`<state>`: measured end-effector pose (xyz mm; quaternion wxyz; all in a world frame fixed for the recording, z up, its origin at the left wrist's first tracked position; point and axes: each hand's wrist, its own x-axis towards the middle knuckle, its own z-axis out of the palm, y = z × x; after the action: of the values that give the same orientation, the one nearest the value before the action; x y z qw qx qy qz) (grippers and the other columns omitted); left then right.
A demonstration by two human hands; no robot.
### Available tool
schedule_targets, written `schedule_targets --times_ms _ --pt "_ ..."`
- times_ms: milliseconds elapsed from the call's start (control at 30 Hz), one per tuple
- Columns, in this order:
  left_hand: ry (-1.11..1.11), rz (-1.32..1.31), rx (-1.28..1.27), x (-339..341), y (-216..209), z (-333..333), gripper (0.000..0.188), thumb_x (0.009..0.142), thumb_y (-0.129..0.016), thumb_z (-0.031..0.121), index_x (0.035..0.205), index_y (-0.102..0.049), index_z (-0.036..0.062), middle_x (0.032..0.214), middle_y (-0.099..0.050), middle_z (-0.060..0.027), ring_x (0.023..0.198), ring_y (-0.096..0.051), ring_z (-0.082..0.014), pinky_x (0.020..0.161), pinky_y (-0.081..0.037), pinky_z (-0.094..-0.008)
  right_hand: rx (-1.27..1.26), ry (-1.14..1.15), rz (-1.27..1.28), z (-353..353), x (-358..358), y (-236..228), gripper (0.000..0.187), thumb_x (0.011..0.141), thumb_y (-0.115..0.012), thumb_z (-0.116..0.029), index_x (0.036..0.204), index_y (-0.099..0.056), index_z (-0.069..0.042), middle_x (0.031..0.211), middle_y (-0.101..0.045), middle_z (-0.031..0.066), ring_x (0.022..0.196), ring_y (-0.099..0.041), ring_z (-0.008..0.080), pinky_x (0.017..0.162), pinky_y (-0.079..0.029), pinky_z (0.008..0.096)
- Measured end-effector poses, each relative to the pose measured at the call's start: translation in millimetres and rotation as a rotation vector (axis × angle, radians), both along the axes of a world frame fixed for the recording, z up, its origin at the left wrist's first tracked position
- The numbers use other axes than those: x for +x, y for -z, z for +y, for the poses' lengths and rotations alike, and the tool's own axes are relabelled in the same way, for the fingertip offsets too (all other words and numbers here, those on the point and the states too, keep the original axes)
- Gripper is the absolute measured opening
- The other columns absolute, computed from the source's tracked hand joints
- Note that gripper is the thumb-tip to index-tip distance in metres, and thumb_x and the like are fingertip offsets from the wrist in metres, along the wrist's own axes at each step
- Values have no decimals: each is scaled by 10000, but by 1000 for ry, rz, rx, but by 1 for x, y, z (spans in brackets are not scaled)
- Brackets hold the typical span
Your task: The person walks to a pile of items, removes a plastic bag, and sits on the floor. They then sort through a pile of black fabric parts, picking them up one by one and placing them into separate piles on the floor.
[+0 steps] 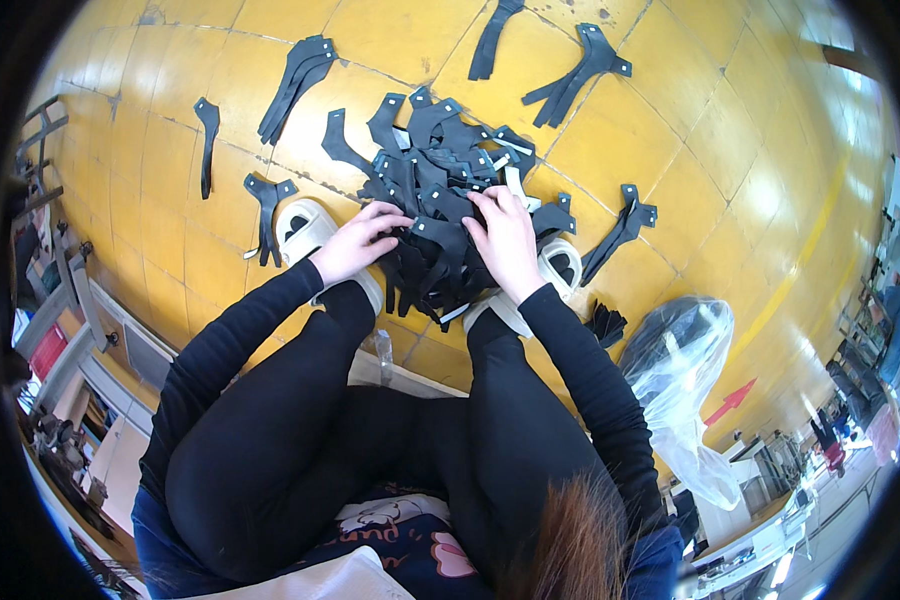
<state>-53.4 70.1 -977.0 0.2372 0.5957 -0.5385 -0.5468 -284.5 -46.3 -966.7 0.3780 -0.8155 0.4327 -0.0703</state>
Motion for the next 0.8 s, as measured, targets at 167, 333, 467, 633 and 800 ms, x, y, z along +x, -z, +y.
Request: schedule_targets --times_ms 167,333,467,633,800 --pt "97 -74 95 -4 -7 -2 191 885 -573 105 1074 -586 82 1177 -456 -105 1146 -505 -284 970 -418 -351 -80 -76 29 -9 5 -3 214 724 -725 -99 916 -646 -50 959 -562 72 924 -571 276 828 -458 390" --pt "-13 -38 71 -1 4 2 140 881 -568 88 1011 -612 60 1078 -509 -90 1064 -542 -260 923 -437 -334 89 16 -68 -16 2 0 122 759 -706 -67 859 -641 -45 878 -613 39 847 -603 198 775 -468 321" --pt "-63 9 87 5 4 -7 126 867 -571 96 982 -613 66 975 -543 -108 943 -581 -272 848 -466 -347 500 454 -388 -40 -12 -2 91 869 -629 -22 947 -582 -32 871 -609 -18 823 -581 70 756 -457 218" --pt "-244 373 78 8 -25 -46 490 895 -635 249 1302 -482 23 1279 -548 -101 1123 -532 -186 949 -415 -300 538 297 -457 -82 10 -53 144 869 -653 -48 994 -595 -7 891 -654 22 869 -596 67 765 -453 209" --pt "-326 537 266 -9 -62 -95 347 937 -596 317 1096 -576 8 899 -622 -6 849 -571 -87 791 -450 -232 536 131 -510 -78 53 -69 176 890 -624 -75 1050 -599 -6 944 -662 36 878 -604 89 793 -458 229"
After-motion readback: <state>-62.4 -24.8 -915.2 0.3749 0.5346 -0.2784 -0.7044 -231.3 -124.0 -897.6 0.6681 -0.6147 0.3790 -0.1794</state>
